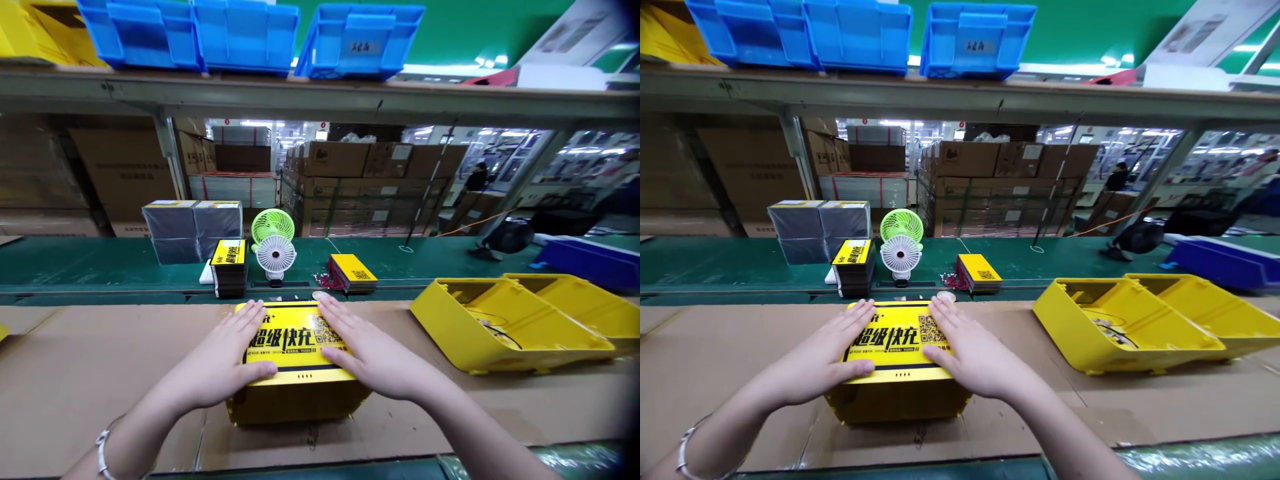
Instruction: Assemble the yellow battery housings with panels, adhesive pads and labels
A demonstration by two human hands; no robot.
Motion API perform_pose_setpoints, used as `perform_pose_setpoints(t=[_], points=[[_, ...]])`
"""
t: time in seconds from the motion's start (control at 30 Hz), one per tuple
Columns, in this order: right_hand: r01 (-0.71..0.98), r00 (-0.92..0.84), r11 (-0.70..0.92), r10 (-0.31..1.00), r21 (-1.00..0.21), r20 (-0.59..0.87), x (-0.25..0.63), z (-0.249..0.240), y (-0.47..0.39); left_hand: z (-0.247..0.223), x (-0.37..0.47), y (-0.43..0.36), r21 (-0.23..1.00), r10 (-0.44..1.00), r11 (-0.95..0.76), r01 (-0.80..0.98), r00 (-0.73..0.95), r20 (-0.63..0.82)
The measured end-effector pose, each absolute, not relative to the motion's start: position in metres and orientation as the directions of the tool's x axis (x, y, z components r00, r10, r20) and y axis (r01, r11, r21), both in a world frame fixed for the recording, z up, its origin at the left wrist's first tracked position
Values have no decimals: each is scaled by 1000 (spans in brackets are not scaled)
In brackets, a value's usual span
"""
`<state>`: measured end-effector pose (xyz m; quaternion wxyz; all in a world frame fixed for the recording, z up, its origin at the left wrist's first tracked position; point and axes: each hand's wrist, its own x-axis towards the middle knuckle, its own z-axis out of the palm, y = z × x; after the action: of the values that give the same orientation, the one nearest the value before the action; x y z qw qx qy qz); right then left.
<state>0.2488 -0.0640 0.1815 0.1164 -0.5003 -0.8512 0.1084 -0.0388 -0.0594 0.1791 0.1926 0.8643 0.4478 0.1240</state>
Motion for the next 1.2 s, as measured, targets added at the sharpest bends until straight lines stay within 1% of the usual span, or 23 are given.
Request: perform_pose_setpoints(t=[0.07,0.13,0.17,0.23,0.33,0.4,0.5,0.6,0.67,0.73,0.8,0.87,0.9,0.97,1.0,1.03,1.1,1.17,1.2], points=[[850,-405,421,907,-316,118,256,178,-64,178,-44,-61,447,844,-489,749,535,26],[872,-362,391,920,-295,150,248,174,-66,177,-37,-63,426,861,-476,770,506,49],[876,-368,398,917,-273,154,239,173,-67,176,-29,-63,407,863,-482,776,501,68],[857,-441,463,886,-227,140,216,173,-68,175,-11,-62,380,844,-522,763,526,104],[791,-567,574,818,-211,95,193,178,-68,174,5,-57,394,789,-597,699,600,132],[783,-572,578,814,-230,99,194,181,-67,174,2,-54,411,776,-609,678,616,134],[800,-521,530,846,-283,110,215,180,-64,173,-21,-53,452,808,-559,695,578,109],[809,-426,422,900,-409,87,246,174,-66,168,-46,-61,585,865,-443,680,495,80],[762,-369,347,926,-548,73,264,167,-71,159,-56,-70,713,899,-361,602,427,95],[637,-346,292,935,-714,74,277,157,-79,142,-59,-83,854,932,-265,447,347,108],[452,-338,252,936,-856,97,283,140,-89,116,-57,-98,962,961,-134,239,267,68],[321,-302,199,948,-926,99,282,115,-99,83,-55,-112,998,982,12,56,186,-22],[318,-260,152,963,-936,68,280,100,-103,67,-54,-118,997,987,76,4,141,-76],[412,-96,21,995,-911,-20,272,72,-108,41,-52,-127,976,975,214,-30,66,-212],[473,-14,-17,1000,-881,-27,268,61,-109,34,-52,-130,963,963,265,-44,55,-262],[539,60,-43,998,-841,-12,265,53,-110,32,-52,-132,958,959,280,-55,53,-277],[660,143,-62,989,-749,44,264,53,-110,40,-49,-132,972,974,220,-81,73,-214],[733,184,-63,977,-678,108,267,68,-111,59,-43,-128,987,990,115,-112,98,-104],[753,209,-56,965,-655,158,267,79,-112,69,-38,-125,986,990,93,-140,117,-77]])
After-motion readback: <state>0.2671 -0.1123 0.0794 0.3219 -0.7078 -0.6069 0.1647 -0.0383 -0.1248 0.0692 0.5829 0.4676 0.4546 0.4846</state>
